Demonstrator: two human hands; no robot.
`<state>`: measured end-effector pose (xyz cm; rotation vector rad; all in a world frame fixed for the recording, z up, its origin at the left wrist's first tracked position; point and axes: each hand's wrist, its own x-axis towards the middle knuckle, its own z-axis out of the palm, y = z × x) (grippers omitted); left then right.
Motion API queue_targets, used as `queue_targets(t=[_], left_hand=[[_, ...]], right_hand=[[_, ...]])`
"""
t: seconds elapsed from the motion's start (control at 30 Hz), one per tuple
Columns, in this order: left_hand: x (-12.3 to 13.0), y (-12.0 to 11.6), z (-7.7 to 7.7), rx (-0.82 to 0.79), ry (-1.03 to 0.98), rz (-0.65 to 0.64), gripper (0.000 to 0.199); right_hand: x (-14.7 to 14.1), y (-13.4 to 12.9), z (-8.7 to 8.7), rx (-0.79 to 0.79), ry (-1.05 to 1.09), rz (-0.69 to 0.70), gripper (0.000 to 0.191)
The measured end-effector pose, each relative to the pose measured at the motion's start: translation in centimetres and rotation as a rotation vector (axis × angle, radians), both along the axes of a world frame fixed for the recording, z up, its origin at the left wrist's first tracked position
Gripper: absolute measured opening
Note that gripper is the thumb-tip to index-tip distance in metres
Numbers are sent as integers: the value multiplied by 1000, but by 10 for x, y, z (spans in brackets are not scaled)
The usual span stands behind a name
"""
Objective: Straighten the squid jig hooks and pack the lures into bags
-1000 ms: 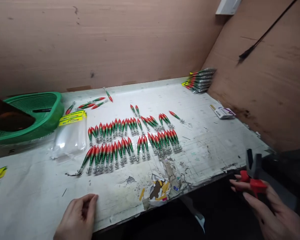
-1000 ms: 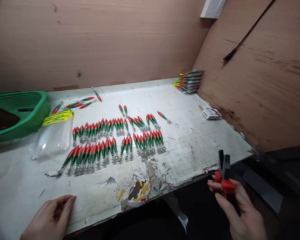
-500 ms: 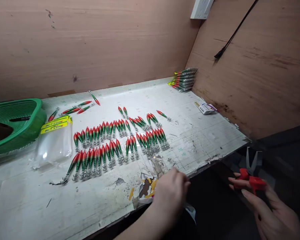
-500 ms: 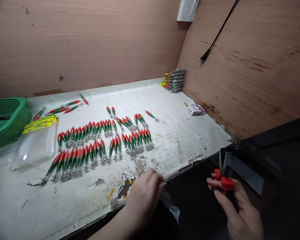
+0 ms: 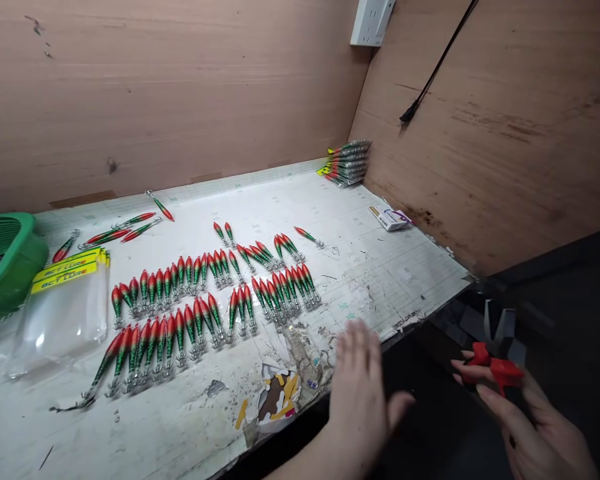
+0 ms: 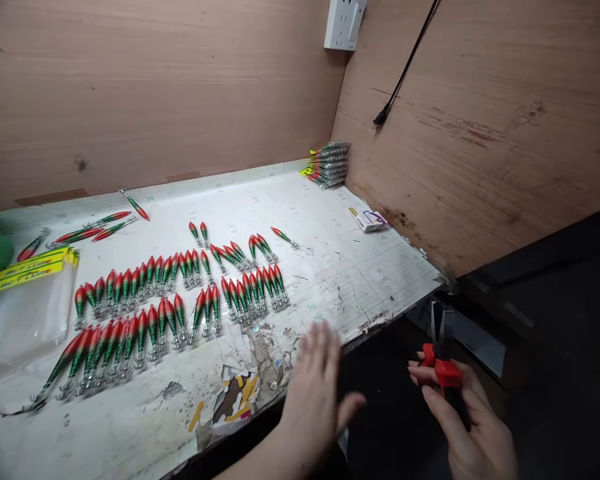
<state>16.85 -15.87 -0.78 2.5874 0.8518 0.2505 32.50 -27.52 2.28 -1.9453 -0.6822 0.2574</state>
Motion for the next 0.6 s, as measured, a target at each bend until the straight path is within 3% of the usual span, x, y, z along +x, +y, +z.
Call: queue_targets(t=[0.07, 0.1, 0.2, 0.23, 0.33, 0.47, 0.6], left_hand=[[6, 7, 2, -39, 62, 173, 91], [8, 10, 3, -66, 39, 120, 90], [11, 11, 7, -147, -136, -285, 79], [12, 10, 9, -161, -140, -300, 76], [12, 6, 13, -147, -15, -56, 81], [16, 11, 18, -125, -32, -164, 83], [37, 40, 23, -39, 192, 240, 88]], right_hand=[[1, 1, 2, -17, -9, -7, 27], [2, 2, 3, -33, -17, -8, 28], [7, 0, 0, -81, -40, -16, 29], [10, -1, -1, -83, -37, -25, 30], [17, -5, -7, -45, 12, -49, 30], [21, -4, -10, -30, 65, -52, 32], [18, 5, -7, -18, 85, -42, 29]])
